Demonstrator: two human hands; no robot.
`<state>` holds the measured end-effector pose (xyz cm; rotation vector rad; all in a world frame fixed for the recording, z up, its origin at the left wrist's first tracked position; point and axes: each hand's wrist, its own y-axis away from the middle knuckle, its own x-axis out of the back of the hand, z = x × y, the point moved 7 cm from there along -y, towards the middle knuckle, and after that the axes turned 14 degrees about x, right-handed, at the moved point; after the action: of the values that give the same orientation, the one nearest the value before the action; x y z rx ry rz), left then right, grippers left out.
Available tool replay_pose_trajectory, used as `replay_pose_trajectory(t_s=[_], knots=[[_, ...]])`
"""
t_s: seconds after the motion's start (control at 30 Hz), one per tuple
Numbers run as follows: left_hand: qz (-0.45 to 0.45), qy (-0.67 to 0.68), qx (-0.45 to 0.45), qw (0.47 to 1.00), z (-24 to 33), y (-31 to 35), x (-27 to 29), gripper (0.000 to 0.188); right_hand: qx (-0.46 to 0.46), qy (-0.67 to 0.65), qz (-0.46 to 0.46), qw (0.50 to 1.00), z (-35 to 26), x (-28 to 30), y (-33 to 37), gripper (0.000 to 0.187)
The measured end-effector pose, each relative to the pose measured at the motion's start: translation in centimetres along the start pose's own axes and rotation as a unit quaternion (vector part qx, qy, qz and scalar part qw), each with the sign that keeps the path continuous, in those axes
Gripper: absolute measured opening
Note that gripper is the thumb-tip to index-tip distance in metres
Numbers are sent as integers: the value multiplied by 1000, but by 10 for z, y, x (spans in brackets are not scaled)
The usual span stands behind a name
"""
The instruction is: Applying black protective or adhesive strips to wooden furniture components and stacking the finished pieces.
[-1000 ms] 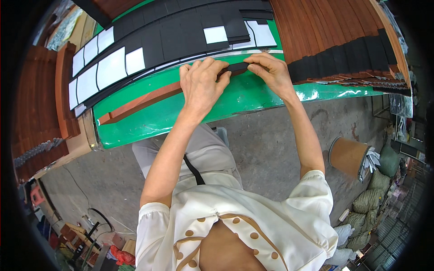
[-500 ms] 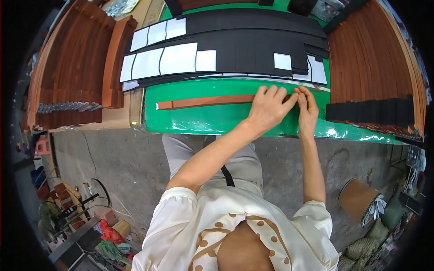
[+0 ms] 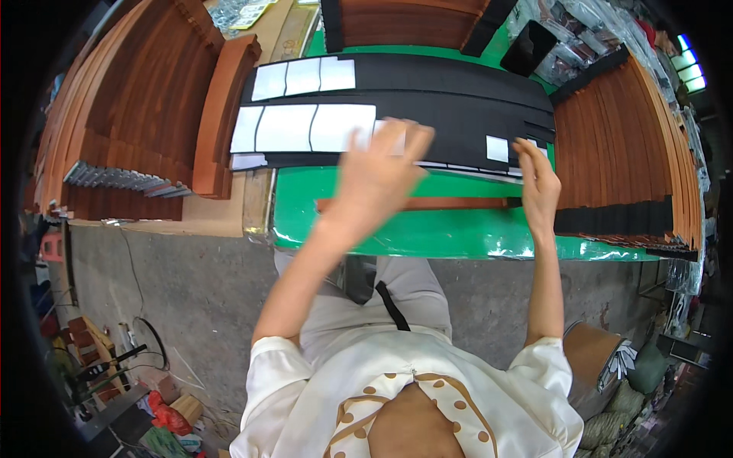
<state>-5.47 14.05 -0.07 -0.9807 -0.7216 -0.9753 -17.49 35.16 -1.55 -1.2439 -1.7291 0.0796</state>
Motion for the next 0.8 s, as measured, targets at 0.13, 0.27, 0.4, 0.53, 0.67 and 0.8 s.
replay_pose_trajectory(t_s=[0.13,0.27,0.4,0.53,0.67,0.8], knots=[[-29,-65,125,990,-119,-8,-1,37,226,-34,-102,968,-51,-94,-71,13],[-36,-101,135,985,-164,-23,-26,39,284,27,-186,940,-70,-197,-122,11],[-71,-107,136,982,-177,-41,-47,45,328,82,-174,925,-67,-262,-160,13],[-55,-91,135,985,-185,-38,-53,44,380,172,-195,888,-65,-302,-180,9],[9,-75,109,991,-188,-36,-49,42,436,217,-234,842,-60,-320,-180,7],[16,-70,110,991,-188,-35,-47,41,413,192,-212,864,-55,-318,-185,9]])
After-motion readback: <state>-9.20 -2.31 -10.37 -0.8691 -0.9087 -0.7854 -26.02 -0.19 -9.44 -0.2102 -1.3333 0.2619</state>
